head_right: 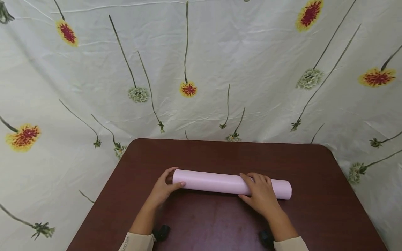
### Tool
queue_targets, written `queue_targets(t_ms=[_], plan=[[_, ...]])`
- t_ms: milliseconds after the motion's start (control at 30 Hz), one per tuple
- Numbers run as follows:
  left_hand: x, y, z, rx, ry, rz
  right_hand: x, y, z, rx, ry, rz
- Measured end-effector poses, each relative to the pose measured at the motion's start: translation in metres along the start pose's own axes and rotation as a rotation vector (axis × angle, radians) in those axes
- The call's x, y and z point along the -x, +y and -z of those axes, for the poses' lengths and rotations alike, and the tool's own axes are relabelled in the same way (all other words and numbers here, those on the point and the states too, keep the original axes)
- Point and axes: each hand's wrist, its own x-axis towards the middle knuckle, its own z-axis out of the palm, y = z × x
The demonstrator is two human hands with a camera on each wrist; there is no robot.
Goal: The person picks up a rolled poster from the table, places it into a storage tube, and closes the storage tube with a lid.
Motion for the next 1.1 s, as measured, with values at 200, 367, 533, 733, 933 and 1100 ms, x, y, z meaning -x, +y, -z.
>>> queue_targets(t_ms=[200,367,533,733,933,1100], plan=[[0.002,0.010,0.010,-0.012,0.032,0.039,0.006,0.009,0.008,0.035,-0.023,-0.106],[0.011,0.025,0.019,-0.009,0.015,0.035,0.010,0.017,0.014,0.035,-0.016,-0.192],[-0.003,0.001,0.026,-0.007,0.033,0.028,0.016,0.026,0.018,0.010,0.022,-0.229],[-0.010,-0.010,0.031,-0.089,0.042,0.052,0.023,0.034,0.023,-0.124,-0.153,-0.403],[-0.013,-0.010,0.032,-0.162,-0.006,0.067,0.027,0.037,0.022,-0.218,-0.211,-0.451],[-0.015,-0.010,0.032,-0.178,-0.027,0.077,0.026,0.038,0.022,-0.248,-0.211,-0.440]])
